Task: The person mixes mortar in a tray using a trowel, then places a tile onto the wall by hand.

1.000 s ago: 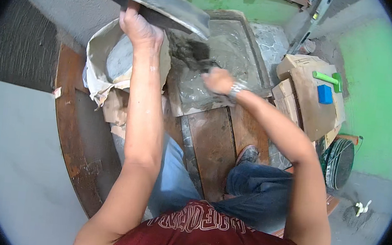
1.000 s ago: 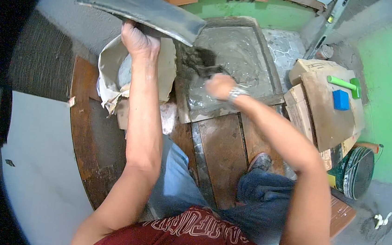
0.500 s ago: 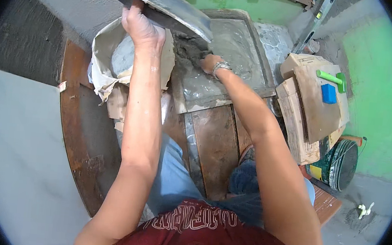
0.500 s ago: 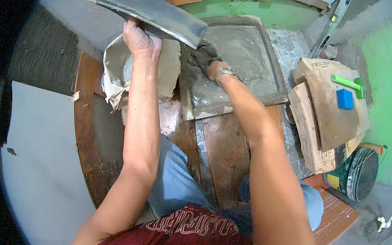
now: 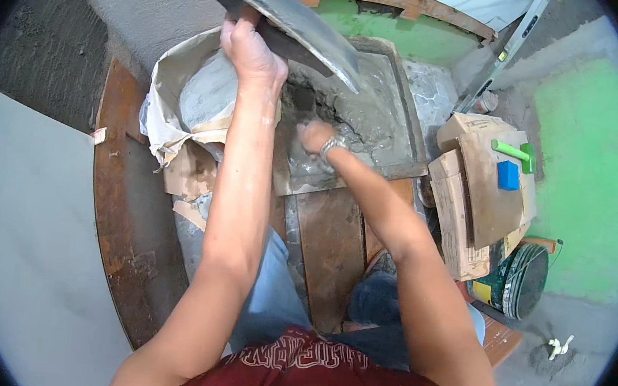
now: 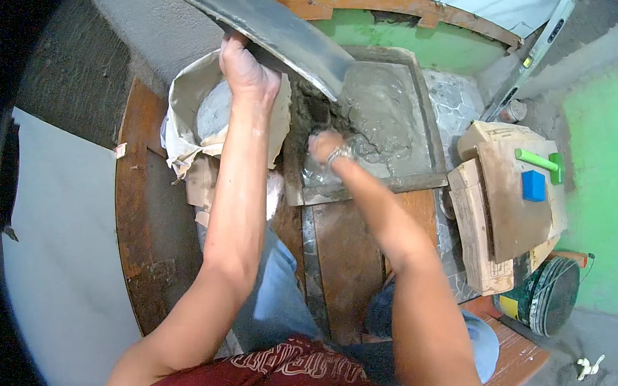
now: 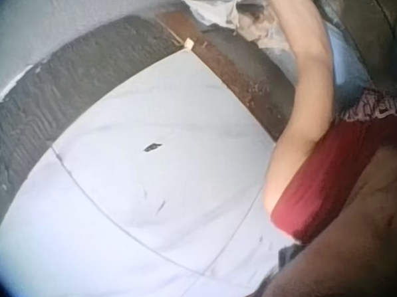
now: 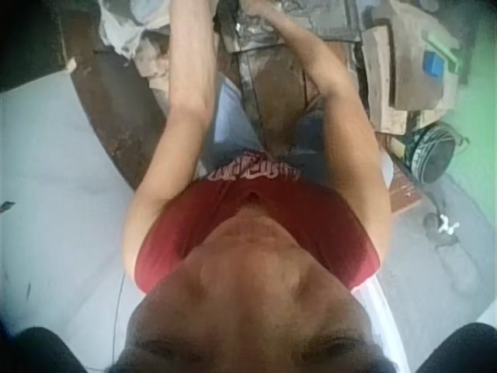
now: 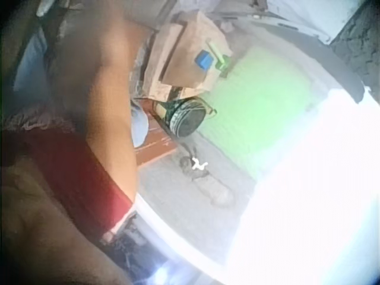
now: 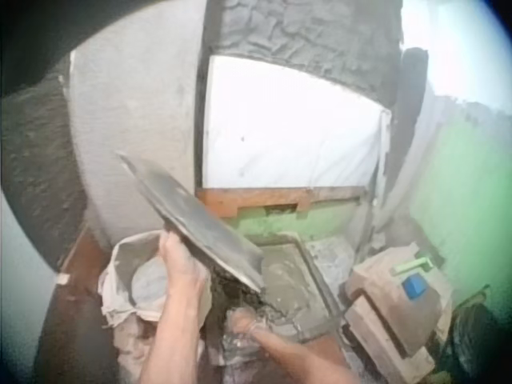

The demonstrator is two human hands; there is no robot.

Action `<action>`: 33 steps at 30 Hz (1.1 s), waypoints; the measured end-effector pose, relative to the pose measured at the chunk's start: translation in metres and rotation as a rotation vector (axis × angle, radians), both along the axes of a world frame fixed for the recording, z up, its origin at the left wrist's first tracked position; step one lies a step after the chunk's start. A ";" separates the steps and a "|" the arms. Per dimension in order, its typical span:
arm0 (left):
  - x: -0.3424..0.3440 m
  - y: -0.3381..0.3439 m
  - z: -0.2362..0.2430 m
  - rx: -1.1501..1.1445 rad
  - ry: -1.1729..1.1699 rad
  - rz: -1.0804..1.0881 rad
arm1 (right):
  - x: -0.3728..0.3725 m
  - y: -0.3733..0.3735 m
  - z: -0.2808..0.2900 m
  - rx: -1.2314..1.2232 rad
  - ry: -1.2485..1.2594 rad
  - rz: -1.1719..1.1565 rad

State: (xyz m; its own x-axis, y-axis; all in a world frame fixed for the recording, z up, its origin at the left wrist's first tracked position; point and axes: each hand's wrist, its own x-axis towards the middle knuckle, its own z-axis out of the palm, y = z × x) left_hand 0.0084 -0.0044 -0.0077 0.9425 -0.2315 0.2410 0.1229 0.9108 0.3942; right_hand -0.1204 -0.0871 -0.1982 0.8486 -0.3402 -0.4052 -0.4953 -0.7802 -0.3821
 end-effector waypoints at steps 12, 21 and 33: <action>0.014 0.027 -0.001 0.047 -0.044 0.075 | -0.041 -0.063 0.038 -0.201 0.114 -0.046; 0.005 0.015 -0.003 0.047 0.012 -0.018 | -0.123 -0.056 0.087 -0.152 0.208 0.394; -0.003 0.007 -0.007 0.161 -0.066 0.036 | -0.120 -0.077 0.053 -0.320 0.260 0.390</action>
State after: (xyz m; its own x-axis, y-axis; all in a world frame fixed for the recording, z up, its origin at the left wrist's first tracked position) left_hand 0.0058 0.0029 -0.0151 0.9342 -0.2383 0.2656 0.0601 0.8386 0.5414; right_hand -0.2399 -0.1637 -0.1453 0.8220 -0.1620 -0.5460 -0.1936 -0.9811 -0.0002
